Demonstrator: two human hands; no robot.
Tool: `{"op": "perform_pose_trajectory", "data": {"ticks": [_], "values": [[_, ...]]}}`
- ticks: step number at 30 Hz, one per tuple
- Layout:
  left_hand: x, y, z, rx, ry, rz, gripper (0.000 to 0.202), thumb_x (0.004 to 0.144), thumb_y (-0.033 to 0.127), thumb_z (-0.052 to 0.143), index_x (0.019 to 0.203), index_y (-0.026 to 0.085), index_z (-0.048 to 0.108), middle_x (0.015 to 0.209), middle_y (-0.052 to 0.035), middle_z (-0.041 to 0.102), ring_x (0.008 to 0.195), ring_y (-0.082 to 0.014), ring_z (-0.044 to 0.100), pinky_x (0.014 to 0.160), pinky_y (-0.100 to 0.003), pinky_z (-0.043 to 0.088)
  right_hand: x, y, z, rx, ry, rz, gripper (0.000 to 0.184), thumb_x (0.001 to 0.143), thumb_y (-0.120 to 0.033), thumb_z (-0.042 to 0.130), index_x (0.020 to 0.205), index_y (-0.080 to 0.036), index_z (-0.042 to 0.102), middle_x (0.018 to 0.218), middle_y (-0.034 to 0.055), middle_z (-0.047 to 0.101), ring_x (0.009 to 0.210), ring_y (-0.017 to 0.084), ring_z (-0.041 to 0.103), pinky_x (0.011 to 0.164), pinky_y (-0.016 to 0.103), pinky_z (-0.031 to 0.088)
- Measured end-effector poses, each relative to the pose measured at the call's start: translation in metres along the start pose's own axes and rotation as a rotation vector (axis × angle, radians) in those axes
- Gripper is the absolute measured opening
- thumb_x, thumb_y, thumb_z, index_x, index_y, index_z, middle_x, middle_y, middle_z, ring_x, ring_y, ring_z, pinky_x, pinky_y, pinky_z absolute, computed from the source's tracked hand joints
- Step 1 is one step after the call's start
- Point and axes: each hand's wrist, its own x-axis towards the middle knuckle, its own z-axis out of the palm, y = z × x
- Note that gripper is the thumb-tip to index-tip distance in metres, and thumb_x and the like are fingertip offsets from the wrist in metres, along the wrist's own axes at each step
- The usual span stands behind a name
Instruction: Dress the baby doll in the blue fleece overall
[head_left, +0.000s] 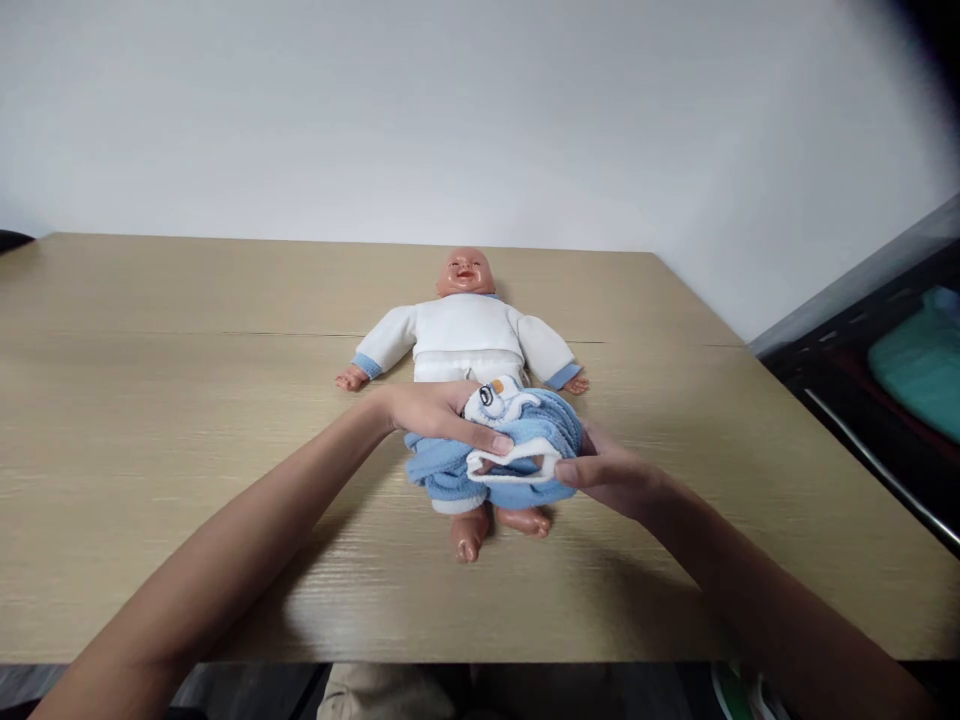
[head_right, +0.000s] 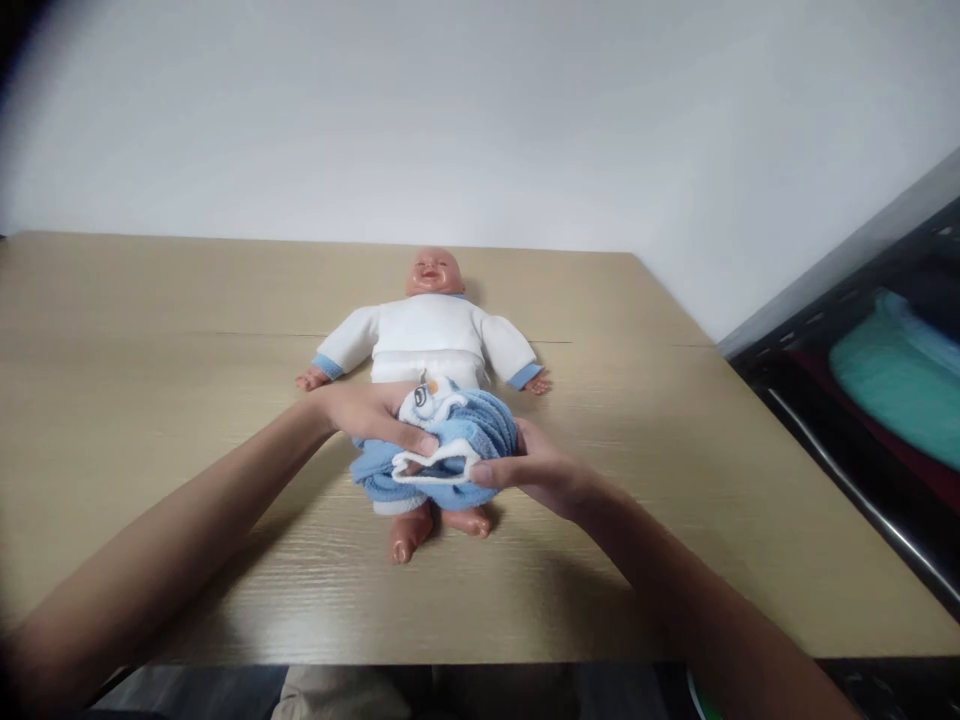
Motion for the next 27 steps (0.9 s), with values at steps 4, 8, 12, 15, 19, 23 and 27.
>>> {"op": "perform_pose_trajectory", "data": {"ticks": [4,8,12,15,19,23,27], "values": [[0.002,0.0,0.001,-0.019,-0.011,0.023,0.035,0.096,0.052,0.079,0.105,0.018,0.08,0.096,-0.0053,0.081,0.096,-0.0211,0.076,0.087,-0.029,0.062,0.002,-0.003,-0.001,0.051,-0.065,0.036,0.038,0.087,-0.042,0.085,0.112,-0.017,0.071,0.087,0.004,0.07,0.074,0.018,0.063,0.07,0.031,0.054],[-0.001,-0.005,-0.002,0.012,0.002,-0.029,0.039,0.094,0.054,0.08,0.112,0.019,0.08,0.101,-0.006,0.082,0.1,-0.0224,0.077,0.087,-0.03,0.063,0.003,-0.005,0.0,0.028,-0.128,0.011,0.033,0.088,-0.044,0.084,0.102,-0.016,0.073,0.083,0.0034,0.07,0.073,0.017,0.062,0.07,0.031,0.053],[-0.001,-0.009,-0.004,0.011,-0.009,-0.035,0.052,0.087,0.052,0.087,0.129,0.024,0.076,0.119,-0.0043,0.081,0.11,-0.0227,0.075,0.094,-0.03,0.061,0.003,-0.001,0.001,0.018,-0.142,0.017,0.032,0.093,-0.043,0.08,0.106,-0.015,0.073,0.077,0.0029,0.068,0.068,0.017,0.061,0.066,0.031,0.051],[0.004,-0.008,-0.001,-0.029,-0.049,0.057,0.061,0.086,0.046,0.088,0.141,0.024,0.07,0.123,-0.0047,0.079,0.111,-0.0224,0.074,0.097,-0.031,0.059,0.002,0.007,-0.002,-0.065,0.122,0.009,0.039,0.088,-0.034,0.087,0.12,-0.017,0.073,0.092,0.0058,0.077,0.081,0.021,0.07,0.076,0.034,0.057],[0.009,-0.006,0.004,0.04,0.052,0.028,0.038,0.083,0.04,0.089,0.113,0.019,0.077,0.108,-0.0039,0.078,0.099,-0.0214,0.071,0.091,-0.032,0.058,0.002,0.014,-0.003,-0.107,0.493,-0.035,0.041,0.08,-0.033,0.092,0.116,-0.02,0.077,0.109,0.0064,0.08,0.101,0.024,0.072,0.094,0.036,0.057],[0.009,-0.002,0.006,0.066,0.075,0.016,0.033,0.085,0.04,0.085,0.107,0.018,0.075,0.105,-0.0044,0.077,0.099,-0.0226,0.069,0.089,-0.033,0.055,0.005,0.012,0.004,-0.046,0.592,-0.044,0.026,0.08,-0.037,0.088,0.096,-0.019,0.078,0.095,0.0037,0.077,0.088,0.021,0.068,0.084,0.034,0.055],[0.008,0.002,0.008,0.075,0.127,-0.035,0.023,0.096,0.04,0.071,0.1,0.018,0.073,0.097,-0.0025,0.074,0.096,-0.0208,0.068,0.091,-0.032,0.051,0.008,0.01,0.007,-0.119,0.644,-0.036,0.027,0.081,-0.041,0.088,0.081,-0.021,0.069,0.075,-0.0023,0.065,0.07,0.016,0.057,0.07,0.029,0.05]]}}
